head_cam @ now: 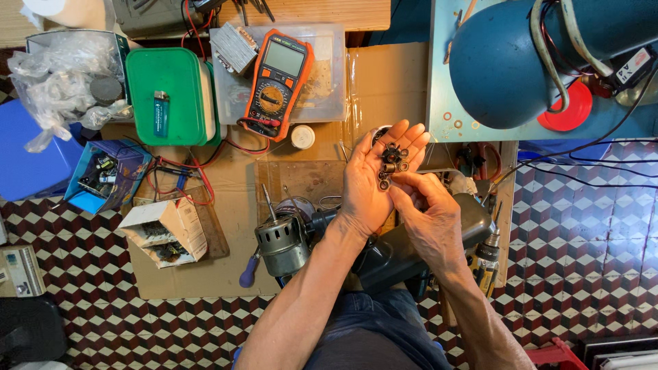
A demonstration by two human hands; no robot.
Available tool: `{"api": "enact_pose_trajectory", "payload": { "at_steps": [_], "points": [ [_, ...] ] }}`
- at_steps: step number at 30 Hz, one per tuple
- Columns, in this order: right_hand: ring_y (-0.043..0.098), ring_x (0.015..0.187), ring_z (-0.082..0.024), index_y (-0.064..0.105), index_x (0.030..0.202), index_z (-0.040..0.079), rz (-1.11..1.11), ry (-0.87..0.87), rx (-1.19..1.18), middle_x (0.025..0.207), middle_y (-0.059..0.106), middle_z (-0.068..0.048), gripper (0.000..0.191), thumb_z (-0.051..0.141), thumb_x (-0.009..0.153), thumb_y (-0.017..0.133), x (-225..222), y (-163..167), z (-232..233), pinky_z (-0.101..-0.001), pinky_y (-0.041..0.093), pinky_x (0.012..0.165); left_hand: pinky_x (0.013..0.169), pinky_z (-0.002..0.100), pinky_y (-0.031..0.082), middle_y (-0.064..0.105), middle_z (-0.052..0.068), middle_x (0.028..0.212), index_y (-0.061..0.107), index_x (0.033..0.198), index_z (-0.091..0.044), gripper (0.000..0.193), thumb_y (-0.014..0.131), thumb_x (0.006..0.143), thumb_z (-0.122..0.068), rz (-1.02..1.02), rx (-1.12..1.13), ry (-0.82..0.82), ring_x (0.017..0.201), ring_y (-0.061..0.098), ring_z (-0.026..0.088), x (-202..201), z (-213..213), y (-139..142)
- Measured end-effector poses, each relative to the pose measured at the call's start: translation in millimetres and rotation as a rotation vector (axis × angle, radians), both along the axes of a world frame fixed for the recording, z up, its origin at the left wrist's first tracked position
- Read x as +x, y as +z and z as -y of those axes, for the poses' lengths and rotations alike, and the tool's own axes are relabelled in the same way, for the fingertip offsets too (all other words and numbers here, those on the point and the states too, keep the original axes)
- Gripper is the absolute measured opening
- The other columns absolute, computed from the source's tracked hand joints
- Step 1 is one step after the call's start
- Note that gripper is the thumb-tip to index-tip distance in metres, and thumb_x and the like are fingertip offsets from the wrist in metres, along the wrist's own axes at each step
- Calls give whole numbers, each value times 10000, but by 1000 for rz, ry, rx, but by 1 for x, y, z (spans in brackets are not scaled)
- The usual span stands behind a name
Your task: The person works on a disassembled electric motor and vacuum cleaner housing. They retrieve small metal parts from a container, inspect them, and use a cordless drill to fasten components on the motor assembly.
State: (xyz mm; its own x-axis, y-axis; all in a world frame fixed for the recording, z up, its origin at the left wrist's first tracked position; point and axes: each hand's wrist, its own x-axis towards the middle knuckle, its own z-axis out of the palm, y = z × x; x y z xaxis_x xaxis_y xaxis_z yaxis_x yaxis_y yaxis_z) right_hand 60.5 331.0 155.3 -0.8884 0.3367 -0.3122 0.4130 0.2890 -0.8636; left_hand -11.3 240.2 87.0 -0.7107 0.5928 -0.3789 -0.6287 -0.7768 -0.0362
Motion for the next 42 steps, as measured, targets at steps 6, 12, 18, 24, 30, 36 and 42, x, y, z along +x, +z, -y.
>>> {"api": "enact_pose_trajectory", "payload": {
  "at_steps": [6, 12, 18, 24, 30, 36, 42],
  "points": [
    [511, 747, -44, 726, 1163, 12, -11, 14, -30, 913, 581, 19, 246, 102, 934, 725, -1, 0, -2, -194, 465, 666, 1271, 471, 309, 503, 267, 1505, 509, 1432, 59, 556, 364, 1133, -387, 13, 28, -4, 1444, 459, 389, -2, -2, 0],
    [509, 734, -40, 731, 1155, 28, 8, 13, -68, 907, 568, 25, 232, 118, 941, 717, -1, 2, -2, -189, 462, 653, 1273, 464, 307, 501, 262, 1501, 504, 1433, 58, 578, 356, 1132, -412, 47, 47, 13, 1442, 460, 386, 0, -1, -1],
    [497, 721, -54, 734, 1046, 5, 20, -23, -45, 862, 567, 15, 172, 113, 914, 755, -3, 0, 3, -207, 452, 654, 1264, 456, 323, 509, 265, 1492, 504, 1430, 61, 585, 356, 1124, -416, 23, -27, -2, 1433, 468, 380, -1, -3, 0],
    [540, 746, -69, 731, 1012, 2, -9, 35, 25, 867, 597, -8, 142, 101, 911, 741, -6, 1, 0, -224, 468, 676, 1240, 457, 357, 530, 266, 1465, 520, 1407, 56, 585, 356, 1119, -426, 33, -79, -10, 1400, 502, 374, 1, -5, -2],
    [612, 747, -118, 724, 1057, 7, -52, 58, 157, 874, 650, -50, 169, 95, 913, 726, -6, 6, 5, -262, 497, 679, 1215, 457, 390, 563, 270, 1421, 549, 1360, 54, 592, 371, 1117, -456, 49, -114, 11, 1359, 540, 373, 2, -8, -11],
    [649, 747, -215, 713, 1076, 16, -134, 142, 365, 889, 643, -125, 159, 50, 921, 697, -5, 3, 9, -327, 518, 681, 1212, 457, 392, 567, 274, 1408, 560, 1348, 55, 609, 361, 1116, -473, 51, -131, 11, 1347, 545, 379, 6, -10, -20],
    [662, 773, -204, 708, 1107, 14, -142, 142, 358, 924, 655, -120, 170, 55, 943, 687, -5, 1, 9, -316, 527, 691, 1230, 464, 370, 546, 279, 1434, 548, 1362, 66, 625, 328, 1123, -469, 89, -36, 48, 1382, 508, 383, 7, -8, -27]
  ]
}}
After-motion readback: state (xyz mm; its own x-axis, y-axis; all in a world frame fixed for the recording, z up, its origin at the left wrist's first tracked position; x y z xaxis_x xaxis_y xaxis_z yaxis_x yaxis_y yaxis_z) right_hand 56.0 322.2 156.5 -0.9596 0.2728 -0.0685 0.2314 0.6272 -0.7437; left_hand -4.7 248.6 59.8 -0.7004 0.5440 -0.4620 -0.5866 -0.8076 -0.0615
